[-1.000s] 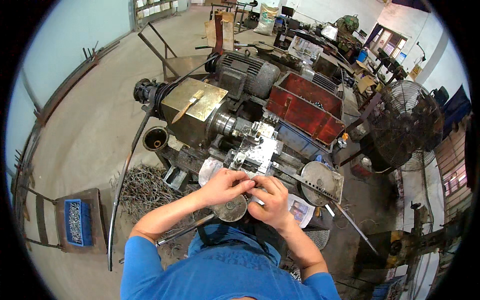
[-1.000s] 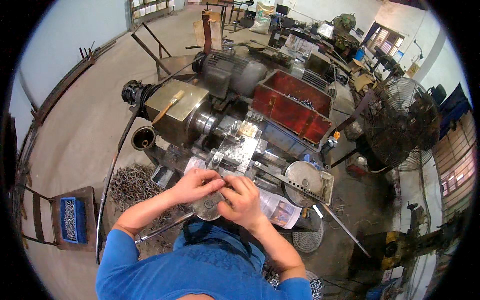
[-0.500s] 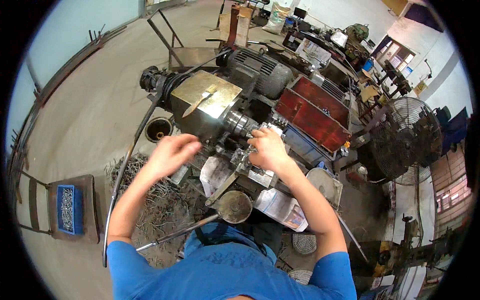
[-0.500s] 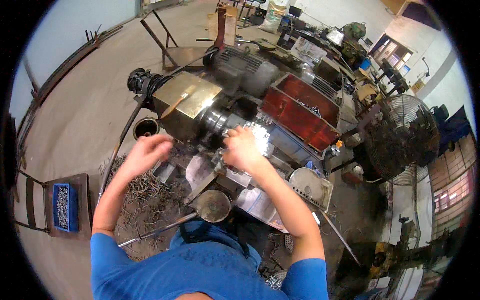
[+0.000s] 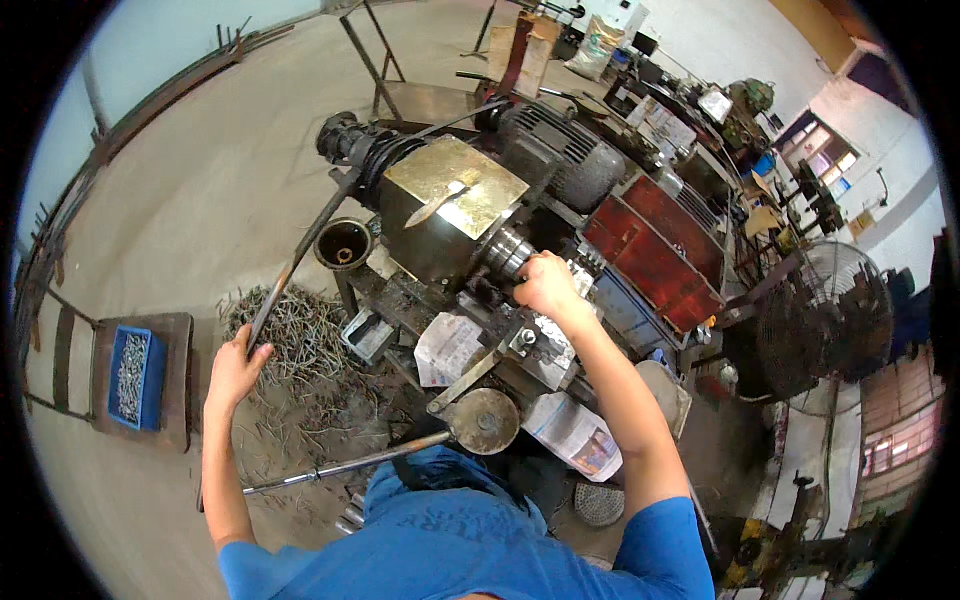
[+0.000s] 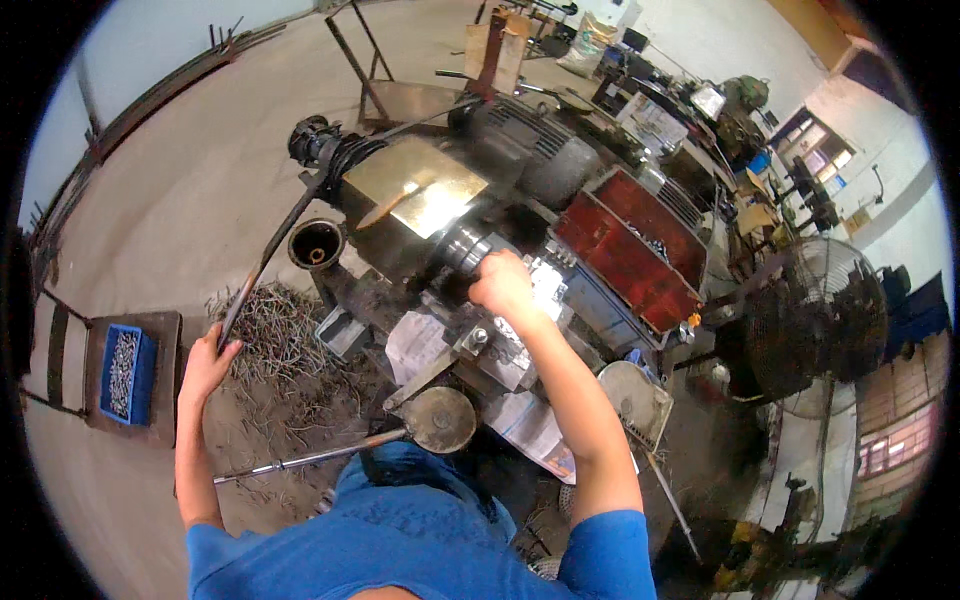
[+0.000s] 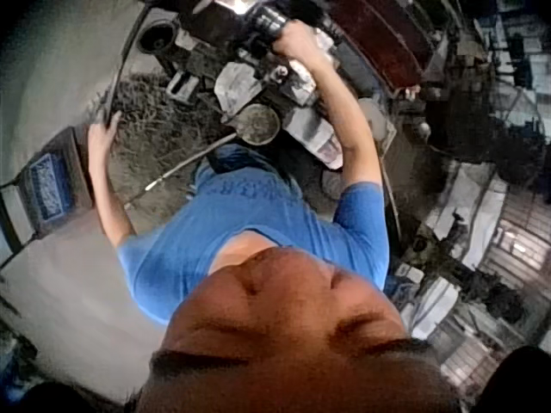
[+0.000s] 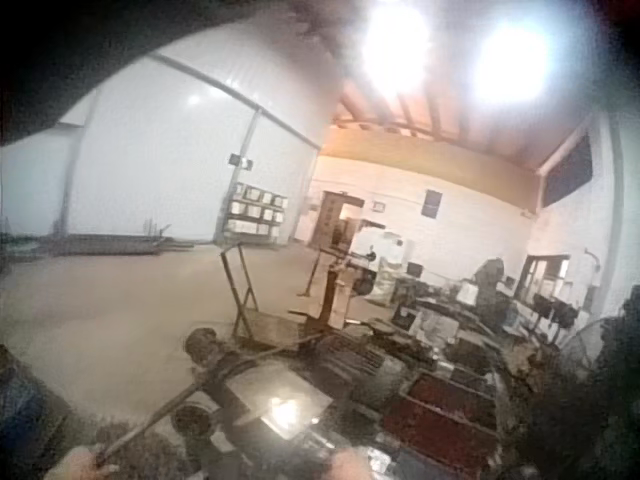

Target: The person operates a manual lathe to machine small metal components. They mount a metal workpiece into the chuck, use levers to control the machine's movement, and then remove the finished piece and place it into a bin with other parts.

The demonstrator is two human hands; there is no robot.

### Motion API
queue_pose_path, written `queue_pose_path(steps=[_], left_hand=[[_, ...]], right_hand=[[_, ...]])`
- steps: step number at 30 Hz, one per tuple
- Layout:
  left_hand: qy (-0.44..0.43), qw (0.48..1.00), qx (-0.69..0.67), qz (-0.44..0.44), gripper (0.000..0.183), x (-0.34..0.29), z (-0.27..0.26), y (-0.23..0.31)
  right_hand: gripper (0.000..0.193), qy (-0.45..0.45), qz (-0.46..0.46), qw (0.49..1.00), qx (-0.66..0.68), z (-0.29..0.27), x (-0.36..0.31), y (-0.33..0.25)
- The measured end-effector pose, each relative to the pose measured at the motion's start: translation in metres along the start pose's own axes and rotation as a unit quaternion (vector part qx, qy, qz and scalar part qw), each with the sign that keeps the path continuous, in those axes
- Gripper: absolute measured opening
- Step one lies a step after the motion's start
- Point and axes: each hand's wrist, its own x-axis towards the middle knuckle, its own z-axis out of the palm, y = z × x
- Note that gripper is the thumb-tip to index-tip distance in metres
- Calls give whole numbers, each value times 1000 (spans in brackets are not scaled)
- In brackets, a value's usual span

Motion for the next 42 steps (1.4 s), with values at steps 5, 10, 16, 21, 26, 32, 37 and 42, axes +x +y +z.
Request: queue_pose_path(steps=[5,10,16,21,26,32,37,42], left_hand=[[10,989,144,-27,27,22,14,-6],[71,952,297,23,15,90,-17,-107],[81,930,355,42,10,148,-28,-131],[52,958,281,20,27,144,-31,-121],[288,928,-112,207,36,133,42,-21],[-209,972,71,85,39,104,237,7],[-294,840,378,255,20,147,234,24],[-253,858,377,239,18,143,222,29]], right_hand=[[28,-50,87,990,96,-27,2,-17],[25,-25,99,989,106,-17,4,-9],[25,-4,78,994,75,-19,-1,-1],[23,54,-6,997,52,-29,-14,-3],[33,233,-44,966,104,-83,-101,24],[39,202,211,954,71,-82,-266,97],[35,138,445,883,65,-51,-411,133],[59,23,550,832,-76,-6,-540,180]])
